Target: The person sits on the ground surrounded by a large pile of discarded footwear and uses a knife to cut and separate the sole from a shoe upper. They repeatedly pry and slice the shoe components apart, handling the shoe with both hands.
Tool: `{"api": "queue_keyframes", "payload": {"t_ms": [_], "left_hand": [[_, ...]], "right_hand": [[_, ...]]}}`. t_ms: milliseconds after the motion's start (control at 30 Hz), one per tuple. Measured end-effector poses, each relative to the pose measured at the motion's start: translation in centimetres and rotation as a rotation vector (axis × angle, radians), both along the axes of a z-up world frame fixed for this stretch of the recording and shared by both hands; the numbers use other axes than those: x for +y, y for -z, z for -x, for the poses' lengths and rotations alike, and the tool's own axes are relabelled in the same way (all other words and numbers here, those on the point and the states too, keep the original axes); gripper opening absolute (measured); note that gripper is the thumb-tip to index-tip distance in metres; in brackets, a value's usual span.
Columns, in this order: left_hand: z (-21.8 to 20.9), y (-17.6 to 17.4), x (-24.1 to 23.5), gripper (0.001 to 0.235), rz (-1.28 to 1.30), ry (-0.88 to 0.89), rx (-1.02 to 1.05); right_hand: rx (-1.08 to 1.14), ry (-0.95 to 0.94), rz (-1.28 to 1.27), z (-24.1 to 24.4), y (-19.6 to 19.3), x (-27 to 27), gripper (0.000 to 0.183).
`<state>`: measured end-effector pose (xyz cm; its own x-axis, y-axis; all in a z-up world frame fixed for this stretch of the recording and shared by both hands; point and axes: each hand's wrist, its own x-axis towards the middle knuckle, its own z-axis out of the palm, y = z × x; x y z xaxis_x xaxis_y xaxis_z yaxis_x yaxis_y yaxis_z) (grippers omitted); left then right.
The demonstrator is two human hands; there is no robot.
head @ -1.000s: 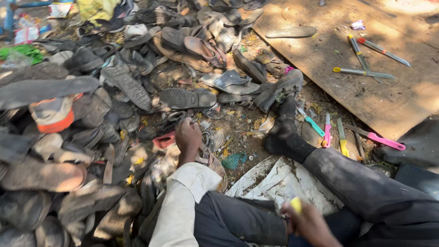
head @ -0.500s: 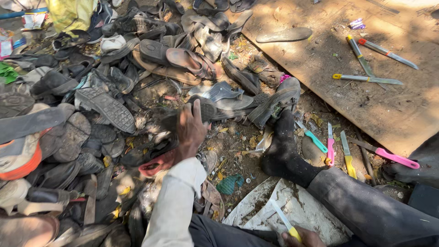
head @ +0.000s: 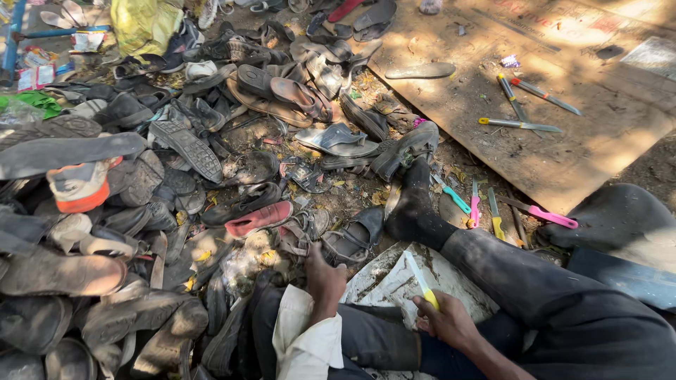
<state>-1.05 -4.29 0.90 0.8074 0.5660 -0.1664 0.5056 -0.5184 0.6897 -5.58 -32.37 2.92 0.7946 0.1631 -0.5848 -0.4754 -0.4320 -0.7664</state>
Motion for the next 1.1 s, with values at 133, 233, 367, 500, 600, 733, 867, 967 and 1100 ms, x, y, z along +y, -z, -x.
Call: {"api": "queue_keyframes", "payload": {"t_ms": [133,233,367,500,600,733,867,967,1100], "left_hand": [[0.0,0.2,-2.2,0.050,-0.491,0.329,0.142],[-0.8,1.6,-2.0,0.037,-0.766,0.413,0.097],[-0.4,1.3,-2.1,0.037,-0.482,0.330,-0.098],[1.7,-1.0,-2.6,0.045,-0.720,0.621,-0.375],[2.5,-0.9,-2.4,0.033,-0.579,0.714,-0.055],[1.2,1.0,-3.3,0.021,-0.563,0.862,-0.196],[0.4,2.3,-5.0,0.030,-0.511,0.819,-0.172],[-0.2,2.2,-4.9,0.044,-0.471,0.752,-0.032],[-1.9,2.8,-3.8,0.027,-0.381,0.628,0.078]], "right_hand": [[-0.053,-0.029,-0.005,0.8,0.0,-0.3,0.043],[-0.071,-0.017,0.022,1.3,0.2,-0.6,0.042],[-0.149,0.012,0.044,2.4,-0.6,-1.0,0.048],[-0.151,0.108,-0.058,4.0,-3.2,-1.2,0.042],[-0.182,0.117,-0.071,5.3,-5.4,-1.2,0.045],[-0.190,0.109,-0.079,6.8,-7.7,-0.7,0.045],[-0.411,-0.012,0.045,6.8,-7.1,-0.1,0.036],[-0.266,-0.035,0.193,5.9,-5.8,0.7,0.034],[-0.285,-0.111,0.200,4.2,-5.6,2.7,0.036]]}}
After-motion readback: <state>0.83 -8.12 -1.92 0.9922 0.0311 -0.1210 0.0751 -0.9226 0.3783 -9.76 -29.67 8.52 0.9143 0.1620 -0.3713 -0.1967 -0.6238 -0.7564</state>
